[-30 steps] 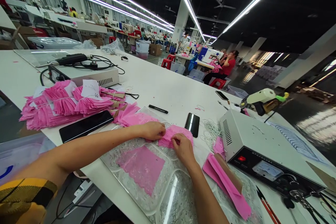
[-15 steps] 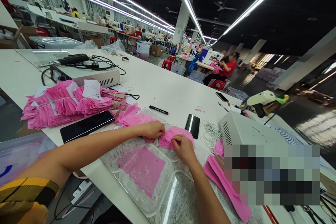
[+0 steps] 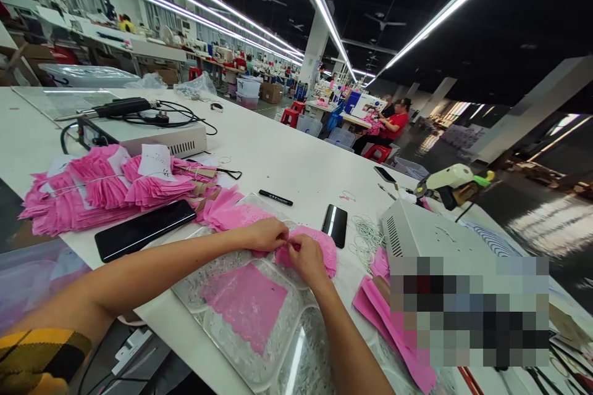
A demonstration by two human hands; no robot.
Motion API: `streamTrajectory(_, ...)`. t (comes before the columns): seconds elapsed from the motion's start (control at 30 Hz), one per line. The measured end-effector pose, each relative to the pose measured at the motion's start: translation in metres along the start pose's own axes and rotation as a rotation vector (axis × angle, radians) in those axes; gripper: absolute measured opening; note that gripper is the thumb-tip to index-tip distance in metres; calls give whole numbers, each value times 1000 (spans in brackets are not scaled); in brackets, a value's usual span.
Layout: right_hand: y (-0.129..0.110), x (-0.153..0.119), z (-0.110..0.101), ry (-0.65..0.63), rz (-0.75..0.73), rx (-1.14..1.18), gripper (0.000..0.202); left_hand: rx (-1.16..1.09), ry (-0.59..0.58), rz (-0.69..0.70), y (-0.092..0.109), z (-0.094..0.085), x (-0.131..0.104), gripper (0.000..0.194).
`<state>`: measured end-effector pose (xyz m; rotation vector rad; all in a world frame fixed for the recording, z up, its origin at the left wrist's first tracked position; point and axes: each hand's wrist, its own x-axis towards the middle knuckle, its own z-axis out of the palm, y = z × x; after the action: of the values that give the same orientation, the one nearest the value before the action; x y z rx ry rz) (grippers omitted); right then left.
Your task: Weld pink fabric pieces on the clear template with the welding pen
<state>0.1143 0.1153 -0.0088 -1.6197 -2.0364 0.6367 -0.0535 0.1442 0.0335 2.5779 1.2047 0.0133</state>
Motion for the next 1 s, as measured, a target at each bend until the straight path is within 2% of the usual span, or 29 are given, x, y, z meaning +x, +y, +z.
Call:
streamTrajectory(0.23, 9, 1, -17, -2, 77, 226, 33, 4, 91, -44, 3, 10, 4, 29)
streamTrajectory(0.43, 20, 1, -42, 86, 166, 454, 33, 25, 154, -18, 9, 1, -2, 28)
streamTrajectory(0.6, 20, 0, -55, 221, 225, 560, 34, 43, 222, -25, 43, -4, -4, 27)
streamTrajectory(0.8, 8, -8, -65, 420, 240, 583, 31, 39, 303, -240, 93, 10, 23, 33)
streamTrajectory(0.9, 5, -15, -79, 541, 247, 569, 27, 40, 339, -276, 107, 13, 39, 32)
streamTrajectory(1.0, 10, -32, -100, 692, 261, 555, 31, 68, 361, -234, 116, 12, 46, 30)
